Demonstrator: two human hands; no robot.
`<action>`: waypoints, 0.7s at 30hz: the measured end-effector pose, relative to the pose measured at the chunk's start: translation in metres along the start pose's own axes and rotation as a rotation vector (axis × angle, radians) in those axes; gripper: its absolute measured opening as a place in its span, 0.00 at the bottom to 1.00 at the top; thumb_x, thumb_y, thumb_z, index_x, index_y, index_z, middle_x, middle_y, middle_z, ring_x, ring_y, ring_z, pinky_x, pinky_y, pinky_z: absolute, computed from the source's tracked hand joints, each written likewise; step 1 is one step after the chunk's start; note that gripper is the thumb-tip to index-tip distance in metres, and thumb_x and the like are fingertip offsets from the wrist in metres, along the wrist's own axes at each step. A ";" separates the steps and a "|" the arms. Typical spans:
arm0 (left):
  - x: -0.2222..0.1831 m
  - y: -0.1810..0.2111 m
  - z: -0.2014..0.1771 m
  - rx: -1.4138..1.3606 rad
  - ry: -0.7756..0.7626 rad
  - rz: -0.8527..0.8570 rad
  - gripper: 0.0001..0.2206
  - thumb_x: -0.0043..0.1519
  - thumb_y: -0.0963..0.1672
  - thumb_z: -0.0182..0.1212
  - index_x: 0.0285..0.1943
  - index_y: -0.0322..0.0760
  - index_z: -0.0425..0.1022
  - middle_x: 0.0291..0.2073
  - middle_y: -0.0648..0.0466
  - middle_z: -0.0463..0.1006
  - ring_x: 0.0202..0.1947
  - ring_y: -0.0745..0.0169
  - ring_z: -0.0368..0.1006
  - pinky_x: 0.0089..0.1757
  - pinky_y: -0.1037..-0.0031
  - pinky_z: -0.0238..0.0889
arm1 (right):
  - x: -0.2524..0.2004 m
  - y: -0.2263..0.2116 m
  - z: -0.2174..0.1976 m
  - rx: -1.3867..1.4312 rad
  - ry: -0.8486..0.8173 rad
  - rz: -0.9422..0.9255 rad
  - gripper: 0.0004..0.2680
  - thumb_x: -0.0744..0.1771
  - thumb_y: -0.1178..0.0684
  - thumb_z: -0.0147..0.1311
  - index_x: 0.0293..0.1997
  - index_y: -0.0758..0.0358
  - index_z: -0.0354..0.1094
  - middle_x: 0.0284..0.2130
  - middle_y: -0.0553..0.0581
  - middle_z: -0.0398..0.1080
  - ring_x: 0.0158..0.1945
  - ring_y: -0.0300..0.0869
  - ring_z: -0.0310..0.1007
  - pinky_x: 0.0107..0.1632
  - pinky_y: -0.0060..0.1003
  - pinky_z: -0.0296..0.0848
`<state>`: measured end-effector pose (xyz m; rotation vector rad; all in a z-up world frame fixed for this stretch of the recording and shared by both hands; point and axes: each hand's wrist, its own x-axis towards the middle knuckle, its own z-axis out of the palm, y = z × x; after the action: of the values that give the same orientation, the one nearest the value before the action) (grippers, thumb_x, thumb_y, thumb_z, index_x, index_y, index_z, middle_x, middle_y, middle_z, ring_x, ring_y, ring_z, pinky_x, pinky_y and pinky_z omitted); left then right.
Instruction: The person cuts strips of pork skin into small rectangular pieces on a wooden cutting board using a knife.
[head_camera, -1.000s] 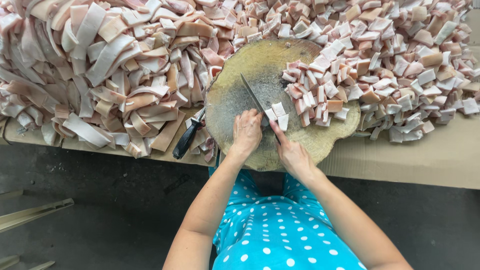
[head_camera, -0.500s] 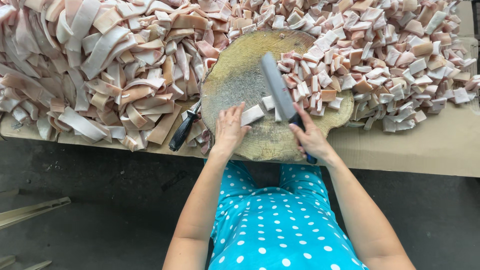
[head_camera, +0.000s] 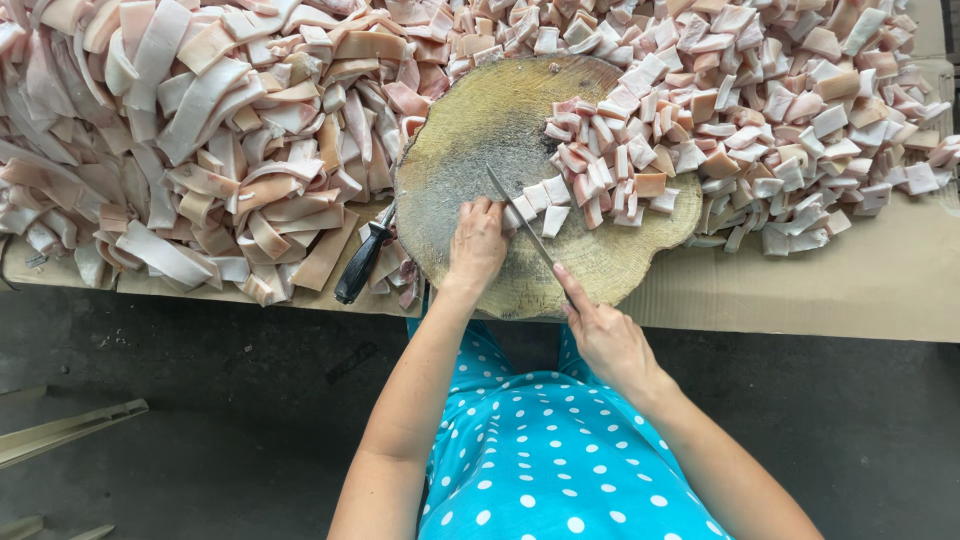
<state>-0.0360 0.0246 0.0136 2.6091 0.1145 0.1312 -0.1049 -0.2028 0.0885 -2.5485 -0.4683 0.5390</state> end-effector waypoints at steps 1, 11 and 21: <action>0.000 0.002 0.000 0.032 -0.006 0.001 0.17 0.57 0.40 0.67 0.55 0.30 0.76 0.49 0.46 0.75 0.53 0.46 0.69 0.50 0.61 0.70 | -0.005 -0.001 0.003 -0.061 -0.013 0.007 0.23 0.71 0.44 0.43 0.78 0.32 0.39 0.23 0.69 0.72 0.29 0.65 0.77 0.34 0.59 0.76; 0.005 0.004 -0.006 0.029 0.026 0.031 0.13 0.56 0.40 0.67 0.49 0.31 0.78 0.48 0.49 0.76 0.51 0.48 0.71 0.48 0.61 0.71 | 0.016 0.000 0.018 0.015 0.002 -0.047 0.27 0.70 0.51 0.46 0.78 0.38 0.33 0.27 0.73 0.73 0.32 0.70 0.75 0.36 0.63 0.73; 0.005 0.005 -0.016 -0.050 0.016 0.048 0.15 0.52 0.39 0.68 0.49 0.34 0.79 0.45 0.51 0.76 0.51 0.48 0.71 0.47 0.61 0.71 | 0.075 -0.010 0.026 0.051 -0.030 -0.025 0.28 0.70 0.53 0.46 0.78 0.37 0.33 0.27 0.74 0.74 0.34 0.71 0.74 0.39 0.65 0.71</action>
<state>-0.0326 0.0285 0.0302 2.5622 0.0533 0.1698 -0.0542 -0.1534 0.0512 -2.4862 -0.4905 0.5728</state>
